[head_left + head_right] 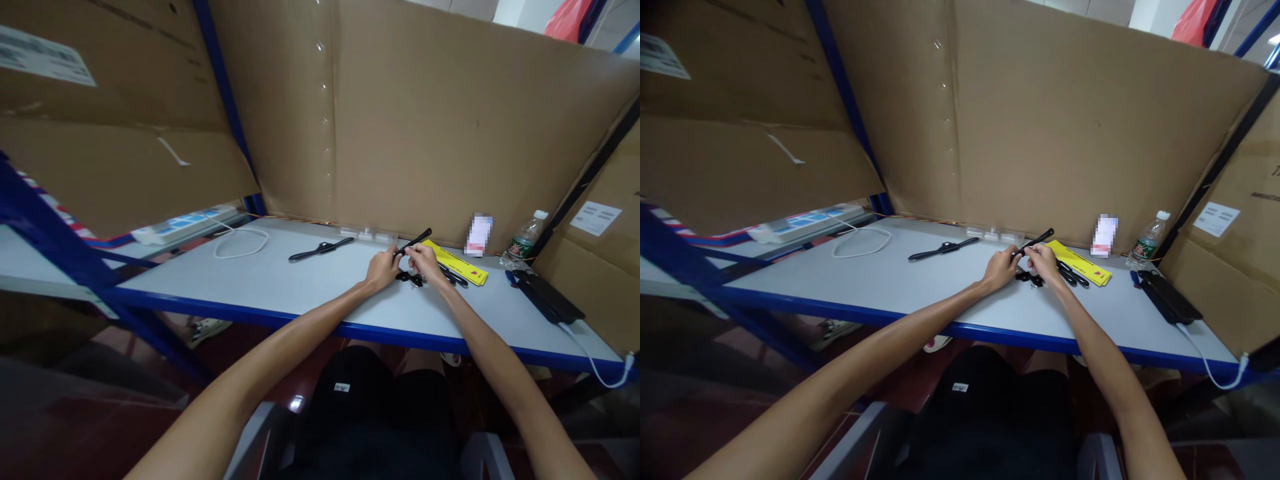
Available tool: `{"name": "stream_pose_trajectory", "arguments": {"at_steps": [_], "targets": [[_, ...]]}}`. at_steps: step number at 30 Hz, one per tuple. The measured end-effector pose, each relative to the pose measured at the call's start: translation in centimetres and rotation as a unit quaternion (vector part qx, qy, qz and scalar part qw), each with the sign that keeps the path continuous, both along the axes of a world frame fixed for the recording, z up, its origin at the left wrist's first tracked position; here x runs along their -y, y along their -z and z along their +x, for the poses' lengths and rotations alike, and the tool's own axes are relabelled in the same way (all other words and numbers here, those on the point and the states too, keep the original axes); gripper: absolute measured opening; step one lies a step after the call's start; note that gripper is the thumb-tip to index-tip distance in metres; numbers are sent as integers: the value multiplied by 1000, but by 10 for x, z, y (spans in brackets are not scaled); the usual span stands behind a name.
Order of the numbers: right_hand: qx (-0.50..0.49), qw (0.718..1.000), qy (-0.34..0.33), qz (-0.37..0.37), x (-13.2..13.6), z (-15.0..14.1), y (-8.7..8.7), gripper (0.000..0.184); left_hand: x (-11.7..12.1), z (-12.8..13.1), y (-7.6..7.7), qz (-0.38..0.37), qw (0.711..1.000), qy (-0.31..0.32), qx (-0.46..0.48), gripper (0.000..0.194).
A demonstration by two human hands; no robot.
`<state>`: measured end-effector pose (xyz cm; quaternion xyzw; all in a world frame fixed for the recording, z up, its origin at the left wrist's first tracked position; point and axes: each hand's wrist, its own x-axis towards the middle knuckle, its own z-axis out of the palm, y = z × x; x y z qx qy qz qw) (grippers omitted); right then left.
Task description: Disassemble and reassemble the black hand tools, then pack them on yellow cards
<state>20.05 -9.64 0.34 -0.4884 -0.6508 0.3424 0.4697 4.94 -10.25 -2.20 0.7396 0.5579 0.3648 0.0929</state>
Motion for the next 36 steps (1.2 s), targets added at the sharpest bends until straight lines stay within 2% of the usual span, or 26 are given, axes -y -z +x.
{"name": "stream_pose_trajectory", "arguments": {"at_steps": [1, 3, 4, 6, 10, 14, 18, 24, 29, 32, 36], "targets": [[71, 994, 44, 67, 0, -1, 2, 16, -1, 0, 0, -1, 1000, 0, 3, 25], [202, 959, 108, 169, 2, -2, 4, 7, -5, 0, 2, -6, 1000, -6, 19, 24], [241, 943, 121, 196, 3, -2, 5, 12, -7, 0, 3, -9, 999, -9, 31, 23], [274, 929, 128, 213, 4, -3, 6, 20, -12, 0, 5, -15, 998, -14, 57, 22], [265, 927, 120, 238, 2, -2, 9, 33, -19, -1, 9, -21, 996, -7, 85, 20], [234, 934, 73, 258, -2, 0, 11, 26, -22, -2, 11, -18, 995, -5, 94, 19], [210, 936, 105, 263, -1, 2, 9, 27, -22, -2, 11, -18, 995, -7, 95, 20], [225, 932, 144, 245, 0, 1, 11, 46, -22, -2, 11, -20, 995, -8, 97, 20], [221, 942, 39, 251, -2, 0, 12, 27, -23, -2, 13, -12, 995, -11, 98, 19], [192, 945, 72, 254, -1, 1, 9, 27, -23, -2, 13, -15, 995, -14, 98, 19], [194, 943, 137, 235, 0, 3, 8, 43, -23, -2, 11, -26, 995, -15, 93, 20]]}}
